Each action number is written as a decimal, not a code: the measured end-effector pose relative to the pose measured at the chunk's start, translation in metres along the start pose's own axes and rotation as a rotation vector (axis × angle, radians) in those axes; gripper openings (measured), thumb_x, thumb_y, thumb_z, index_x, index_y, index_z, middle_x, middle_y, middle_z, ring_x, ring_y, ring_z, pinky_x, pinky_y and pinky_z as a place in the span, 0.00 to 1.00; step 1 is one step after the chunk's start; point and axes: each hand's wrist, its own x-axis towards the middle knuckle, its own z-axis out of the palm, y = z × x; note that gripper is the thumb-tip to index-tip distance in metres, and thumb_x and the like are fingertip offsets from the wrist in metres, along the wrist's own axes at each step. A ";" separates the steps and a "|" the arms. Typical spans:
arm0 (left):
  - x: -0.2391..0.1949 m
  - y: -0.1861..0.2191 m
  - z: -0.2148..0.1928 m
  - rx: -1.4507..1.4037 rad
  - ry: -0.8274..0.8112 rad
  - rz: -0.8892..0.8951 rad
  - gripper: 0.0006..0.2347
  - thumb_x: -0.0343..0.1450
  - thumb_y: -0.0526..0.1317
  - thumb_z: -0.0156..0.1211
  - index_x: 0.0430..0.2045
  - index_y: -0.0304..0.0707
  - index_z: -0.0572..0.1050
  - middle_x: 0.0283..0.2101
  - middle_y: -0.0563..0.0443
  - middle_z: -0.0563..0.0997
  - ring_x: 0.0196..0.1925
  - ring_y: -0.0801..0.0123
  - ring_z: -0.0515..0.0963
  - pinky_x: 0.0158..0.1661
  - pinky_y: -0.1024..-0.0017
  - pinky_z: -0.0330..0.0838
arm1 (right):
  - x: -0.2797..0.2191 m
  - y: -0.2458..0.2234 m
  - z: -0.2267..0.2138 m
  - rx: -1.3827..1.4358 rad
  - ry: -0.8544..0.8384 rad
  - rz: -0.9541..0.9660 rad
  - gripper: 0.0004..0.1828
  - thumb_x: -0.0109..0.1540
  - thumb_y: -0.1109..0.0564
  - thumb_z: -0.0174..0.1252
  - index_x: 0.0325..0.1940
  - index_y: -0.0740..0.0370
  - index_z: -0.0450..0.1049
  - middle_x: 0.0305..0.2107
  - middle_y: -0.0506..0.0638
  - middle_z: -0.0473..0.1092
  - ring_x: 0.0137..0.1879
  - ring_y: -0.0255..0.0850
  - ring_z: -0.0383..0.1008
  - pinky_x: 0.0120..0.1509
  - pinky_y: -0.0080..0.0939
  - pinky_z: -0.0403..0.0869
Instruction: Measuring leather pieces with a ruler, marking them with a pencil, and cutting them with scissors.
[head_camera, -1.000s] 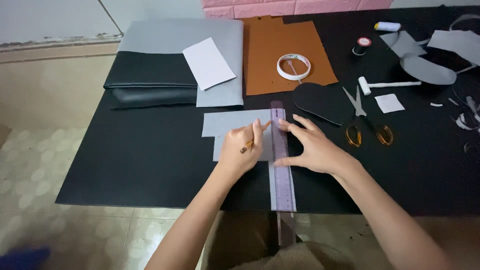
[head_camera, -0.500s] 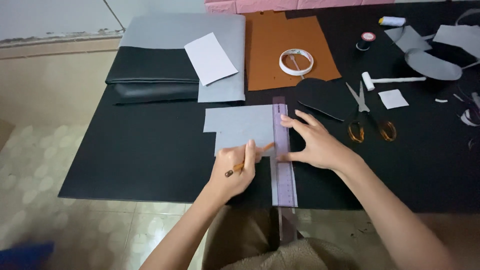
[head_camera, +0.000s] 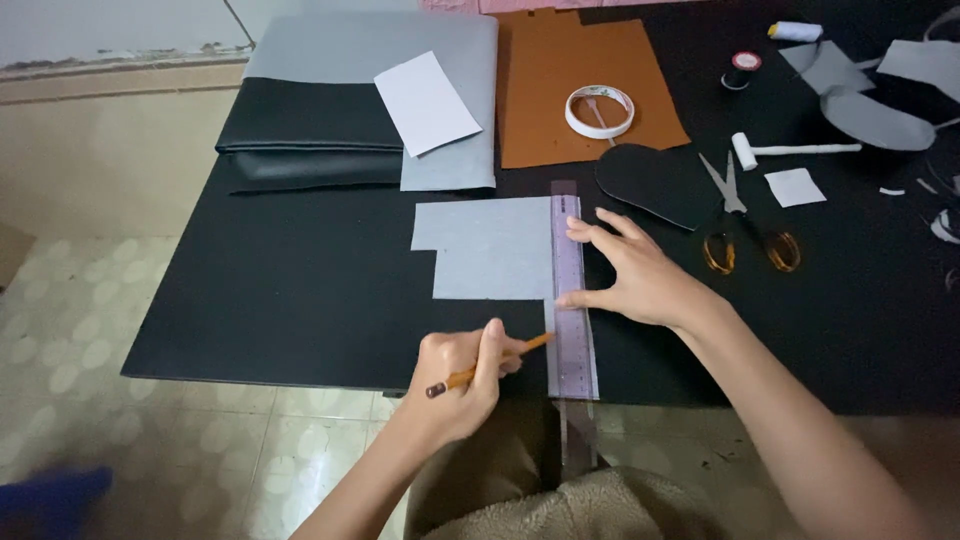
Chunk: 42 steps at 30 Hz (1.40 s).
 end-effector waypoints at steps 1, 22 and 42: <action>-0.005 -0.001 0.001 0.012 -0.045 -0.099 0.22 0.78 0.42 0.37 0.23 0.36 0.84 0.21 0.43 0.85 0.25 0.58 0.87 0.28 0.72 0.80 | 0.001 -0.006 -0.001 0.059 -0.058 0.129 0.49 0.51 0.39 0.72 0.72 0.51 0.60 0.75 0.50 0.48 0.82 0.52 0.39 0.80 0.65 0.46; 0.018 0.024 -0.039 0.166 0.172 -0.012 0.25 0.79 0.44 0.34 0.23 0.41 0.84 0.18 0.51 0.85 0.17 0.70 0.85 0.16 0.79 0.74 | 0.000 0.001 0.002 0.056 -0.072 0.166 0.50 0.51 0.39 0.73 0.73 0.49 0.59 0.75 0.48 0.47 0.83 0.51 0.38 0.81 0.65 0.44; 0.117 -0.075 0.047 0.159 0.260 0.016 0.18 0.80 0.47 0.44 0.34 0.42 0.84 0.29 0.44 0.86 0.37 0.49 0.86 0.39 0.54 0.80 | -0.004 -0.018 -0.009 0.033 -0.026 0.109 0.46 0.51 0.38 0.75 0.67 0.55 0.65 0.72 0.65 0.52 0.82 0.59 0.43 0.83 0.61 0.44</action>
